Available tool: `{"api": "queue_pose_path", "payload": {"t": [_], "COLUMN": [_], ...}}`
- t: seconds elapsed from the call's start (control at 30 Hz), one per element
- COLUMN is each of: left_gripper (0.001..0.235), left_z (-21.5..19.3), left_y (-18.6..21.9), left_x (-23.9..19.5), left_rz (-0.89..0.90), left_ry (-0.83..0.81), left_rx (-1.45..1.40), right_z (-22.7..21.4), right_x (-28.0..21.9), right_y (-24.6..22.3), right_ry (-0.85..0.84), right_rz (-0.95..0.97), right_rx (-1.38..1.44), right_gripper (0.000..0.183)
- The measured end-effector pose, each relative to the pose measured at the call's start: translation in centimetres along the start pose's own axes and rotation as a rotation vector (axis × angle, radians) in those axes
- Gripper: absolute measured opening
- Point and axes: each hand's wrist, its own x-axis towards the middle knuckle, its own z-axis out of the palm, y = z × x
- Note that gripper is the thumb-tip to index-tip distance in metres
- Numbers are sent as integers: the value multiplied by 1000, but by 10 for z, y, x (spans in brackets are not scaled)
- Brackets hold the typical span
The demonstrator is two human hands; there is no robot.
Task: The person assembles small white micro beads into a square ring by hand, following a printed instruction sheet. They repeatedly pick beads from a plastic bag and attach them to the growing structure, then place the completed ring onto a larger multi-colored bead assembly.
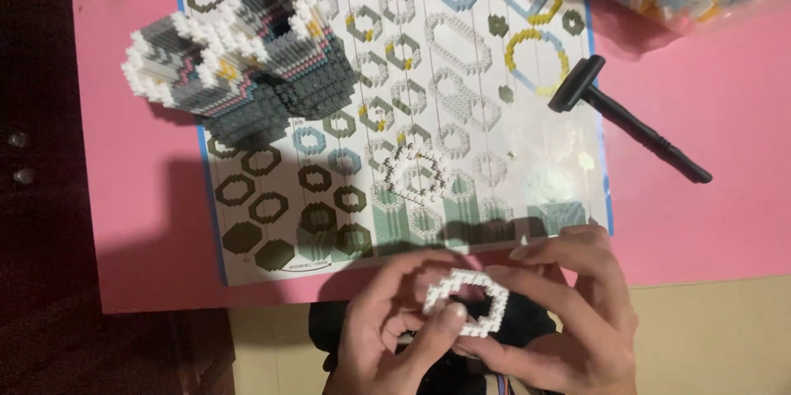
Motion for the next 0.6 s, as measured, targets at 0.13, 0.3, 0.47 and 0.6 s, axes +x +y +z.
{"api": "queue_pose_path", "payload": {"t": [0.13,0.3,0.47,0.6], "left_gripper": [31,25,21,22], "left_z": [-6,-14,-9,-18], "left_y": [-5,-18,3,30], "left_x": [9,17,19,20], "left_rz": [-288,-150,-353,-419], "left_ry": [-40,-199,-33,6], "left_rx": [-289,-262,-424,-521], "right_z": [7,4,-33,-71], "right_x": [4,20,63,151], "right_y": [1,-1,-5,9], "right_ry": [-78,-109,-137,-83], "right_rz": [-68,-198,-112,-283], "right_rx": [61,69,147,-165], "right_gripper": [53,48,77,27]}}
